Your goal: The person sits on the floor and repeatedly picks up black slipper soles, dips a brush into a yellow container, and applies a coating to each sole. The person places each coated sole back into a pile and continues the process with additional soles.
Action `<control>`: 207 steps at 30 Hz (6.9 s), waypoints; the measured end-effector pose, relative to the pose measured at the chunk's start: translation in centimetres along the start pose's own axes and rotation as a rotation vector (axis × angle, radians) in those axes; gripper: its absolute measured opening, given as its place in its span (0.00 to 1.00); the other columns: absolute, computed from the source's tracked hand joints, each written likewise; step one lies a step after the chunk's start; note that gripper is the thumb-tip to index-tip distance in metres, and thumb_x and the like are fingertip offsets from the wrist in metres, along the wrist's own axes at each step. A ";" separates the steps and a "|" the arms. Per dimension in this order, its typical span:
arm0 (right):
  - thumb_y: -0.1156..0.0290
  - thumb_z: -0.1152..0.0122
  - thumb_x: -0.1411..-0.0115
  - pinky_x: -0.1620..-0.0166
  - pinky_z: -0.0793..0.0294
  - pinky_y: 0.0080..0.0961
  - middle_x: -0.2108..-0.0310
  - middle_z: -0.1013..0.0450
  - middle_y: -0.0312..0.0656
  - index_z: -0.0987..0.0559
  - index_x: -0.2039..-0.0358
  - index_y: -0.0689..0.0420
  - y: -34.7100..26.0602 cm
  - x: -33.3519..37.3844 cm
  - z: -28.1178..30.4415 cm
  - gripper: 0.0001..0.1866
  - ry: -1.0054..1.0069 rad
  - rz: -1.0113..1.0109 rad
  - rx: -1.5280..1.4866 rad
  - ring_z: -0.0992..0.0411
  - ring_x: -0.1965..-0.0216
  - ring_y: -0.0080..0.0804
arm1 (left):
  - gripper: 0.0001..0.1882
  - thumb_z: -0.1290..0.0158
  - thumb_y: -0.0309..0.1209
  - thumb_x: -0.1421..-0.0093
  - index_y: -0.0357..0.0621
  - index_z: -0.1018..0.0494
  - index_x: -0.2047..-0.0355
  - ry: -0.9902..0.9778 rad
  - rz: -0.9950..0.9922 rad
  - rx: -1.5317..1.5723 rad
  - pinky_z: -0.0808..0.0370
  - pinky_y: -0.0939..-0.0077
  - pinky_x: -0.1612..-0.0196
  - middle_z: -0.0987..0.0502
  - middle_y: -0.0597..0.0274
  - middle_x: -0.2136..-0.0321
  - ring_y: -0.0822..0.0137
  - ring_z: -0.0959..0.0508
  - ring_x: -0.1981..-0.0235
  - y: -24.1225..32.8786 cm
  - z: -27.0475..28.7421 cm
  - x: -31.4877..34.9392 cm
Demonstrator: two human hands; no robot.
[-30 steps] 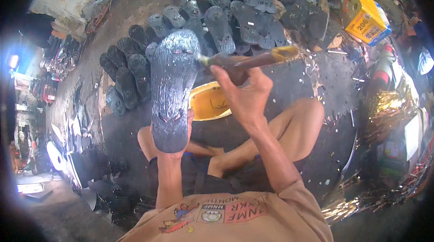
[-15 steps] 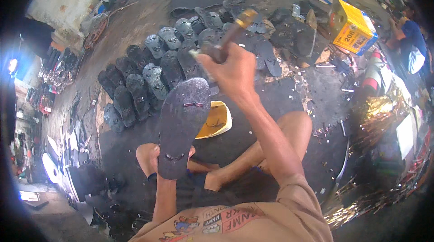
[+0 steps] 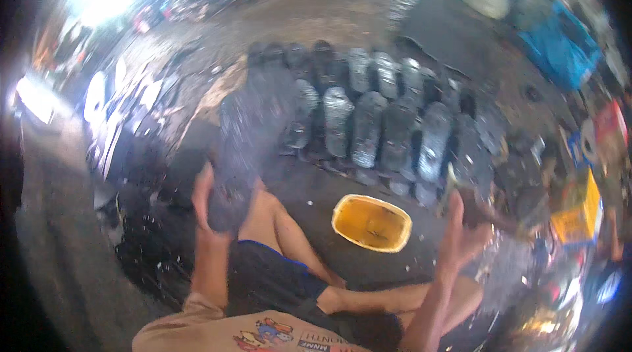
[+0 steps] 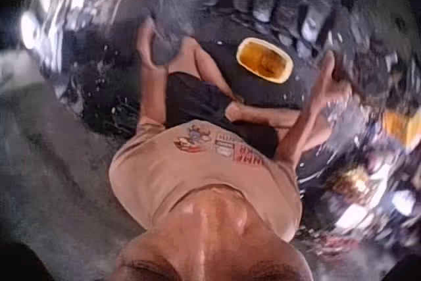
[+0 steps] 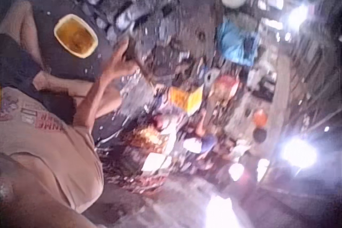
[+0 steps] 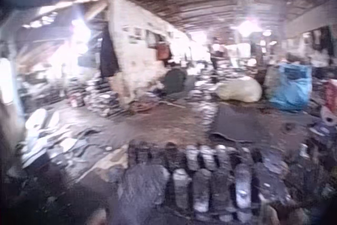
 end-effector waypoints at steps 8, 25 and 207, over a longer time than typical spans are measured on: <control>0.72 0.25 0.39 0.43 0.25 0.33 0.51 0.22 0.51 0.20 0.48 0.71 5.7 11.0 -2.9 0.22 -0.241 -0.406 0.135 0.25 0.49 0.35 | 0.14 0.42 0.37 0.28 0.42 0.21 0.48 0.700 0.404 0.276 0.17 0.51 0.48 0.18 0.52 0.51 0.56 0.17 0.54 -13.3 21.7 -19.6; 0.51 0.43 0.23 0.38 0.28 0.39 0.44 0.21 0.61 0.21 0.39 0.72 9.5 6.7 3.0 0.32 -0.137 -0.326 0.375 0.24 0.45 0.48 | 0.57 0.28 0.52 0.44 0.41 0.49 0.26 1.427 0.749 -1.174 0.49 0.25 0.28 0.50 0.36 0.26 0.31 0.50 0.26 -26.5 39.6 3.1; 0.66 0.33 0.33 0.59 0.22 0.35 0.68 0.18 0.50 0.20 0.55 0.68 7.0 7.5 2.8 0.16 -0.457 -0.348 0.322 0.20 0.65 0.33 | 0.49 0.24 0.44 0.47 0.49 0.39 0.31 0.894 0.969 -1.306 0.29 0.43 0.38 0.31 0.39 0.40 0.36 0.27 0.40 -17.9 22.8 38.2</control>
Point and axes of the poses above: each hand's wrist, its own x-axis away from the middle knuckle, its own z-axis out of the back of the hand, y = z × x, the point moved 4 cm from there along -x, towards the middle knuckle
